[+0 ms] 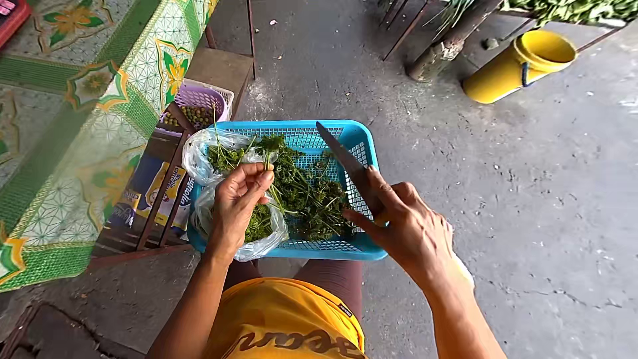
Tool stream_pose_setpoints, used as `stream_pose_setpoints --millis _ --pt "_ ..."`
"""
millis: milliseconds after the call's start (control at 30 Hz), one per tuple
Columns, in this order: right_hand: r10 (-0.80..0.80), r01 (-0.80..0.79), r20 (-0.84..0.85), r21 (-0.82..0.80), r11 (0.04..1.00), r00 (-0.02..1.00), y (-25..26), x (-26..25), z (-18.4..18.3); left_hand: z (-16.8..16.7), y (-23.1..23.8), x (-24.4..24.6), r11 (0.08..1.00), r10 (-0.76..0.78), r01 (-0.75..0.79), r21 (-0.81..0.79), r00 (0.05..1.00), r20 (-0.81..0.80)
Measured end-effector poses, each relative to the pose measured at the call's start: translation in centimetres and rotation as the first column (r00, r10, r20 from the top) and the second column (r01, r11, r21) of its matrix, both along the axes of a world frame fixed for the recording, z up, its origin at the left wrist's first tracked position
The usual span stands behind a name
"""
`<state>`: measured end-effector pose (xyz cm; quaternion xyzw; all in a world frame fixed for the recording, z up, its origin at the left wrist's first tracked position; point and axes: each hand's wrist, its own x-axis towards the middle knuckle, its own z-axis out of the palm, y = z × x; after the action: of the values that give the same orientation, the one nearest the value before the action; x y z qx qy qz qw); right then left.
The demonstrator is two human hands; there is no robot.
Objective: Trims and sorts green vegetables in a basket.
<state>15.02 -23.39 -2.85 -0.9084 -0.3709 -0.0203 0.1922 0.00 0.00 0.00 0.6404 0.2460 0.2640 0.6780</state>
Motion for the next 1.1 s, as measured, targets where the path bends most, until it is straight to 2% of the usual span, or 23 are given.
stream_pose_setpoints --millis 67,167,333,467,567,667,733,767,833,900,933,967,1000,1033,1067,1100 --pt "-0.005 0.008 -0.051 0.066 0.998 0.999 1.4 2.4 0.0 -0.1 -0.4 0.3 0.998 -0.015 0.014 -0.068 1.0 -0.016" --pt "0.024 -0.022 -0.077 0.03 0.999 0.997 4.7 5.7 0.2 -0.1 -0.5 0.4 0.988 -0.037 0.033 -0.153 0.999 -0.021" --pt "0.219 -0.219 -0.009 -0.026 0.975 0.976 8.8 10.1 -1.3 0.5 -0.6 -0.2 0.963 -0.013 0.015 -0.269 1.0 0.008" --pt "0.278 -0.277 0.062 -0.011 0.961 0.959 10.5 11.0 -3.1 0.4 -0.2 -0.9 0.951 0.02 -0.018 -0.309 1.0 0.002" --pt "0.288 -0.297 0.138 0.05 0.954 0.948 9.8 9.9 -3.3 0.1 -0.1 -1.1 0.955 0.025 -0.025 -0.296 1.0 -0.006" --pt "0.258 -0.271 0.093 0.17 0.948 0.962 9.2 7.4 -1.2 -0.4 -0.3 -0.9 0.979 0.023 -0.028 -0.201 0.999 -0.028" --pt "0.277 -0.25 -0.032 0.34 0.907 0.96 8.7 4.4 0.1 -0.9 -0.6 -0.7 0.992 0.02 -0.025 -0.123 0.999 -0.042" --pt "0.319 -0.235 -0.153 0.407 0.883 0.935 8.3 2.6 0.5 -1.0 -0.7 -0.6 0.995 0.013 -0.018 -0.1 0.999 -0.051" --pt "0.438 -0.195 -0.355 0.548 0.813 0.826 8.2 -0.7 0.2 -1.1 -1.0 -0.3 0.996 -0.004 -0.001 -0.088 0.998 -0.064" --pt "0.497 -0.146 -0.411 0.641 0.754 0.764 8.6 -3.1 -0.6 -1.1 -1.4 -0.3 0.999 -0.022 0.019 -0.046 0.997 -0.069" --pt "0.497 -0.121 -0.412 0.665 0.737 0.763 8.7 -3.7 -0.8 -1.0 -1.5 -0.4 0.999 -0.017 0.021 0.049 0.995 -0.095" --pt "0.48 -0.096 -0.413 0.672 0.734 0.774 8.6 -3.9 -1.0 -0.7 -1.7 -0.8 0.971 0.014 0.021 0.236 0.99 -0.144" --pt "0.447 -0.076 -0.411 0.664 0.744 0.794 8.4 -3.8 -1.0 -0.2 -1.7 -1.3 0.868 0.086 0.023 0.496 0.977 -0.197" --pt "0.405 -0.064 -0.399 0.643 0.763 0.823 8.0 -3.5 -0.9 0.4 -1.7 -2.0 0.681 0.206 0.023 0.732 0.953 -0.221" --pt "0.359 -0.055 -0.388 0.612 0.789 0.849 7.5 -3.1 -0.9 1.0 -1.3 -2.9 0.502 0.309 0.043 0.864 0.924 -0.226" --pt "0.321 -0.038 -0.393 0.581 0.813 0.862 7.0 -2.7 -0.8 1.5 -0.7 -4.0 0.409 0.367 0.084 0.909 0.896 -0.248"
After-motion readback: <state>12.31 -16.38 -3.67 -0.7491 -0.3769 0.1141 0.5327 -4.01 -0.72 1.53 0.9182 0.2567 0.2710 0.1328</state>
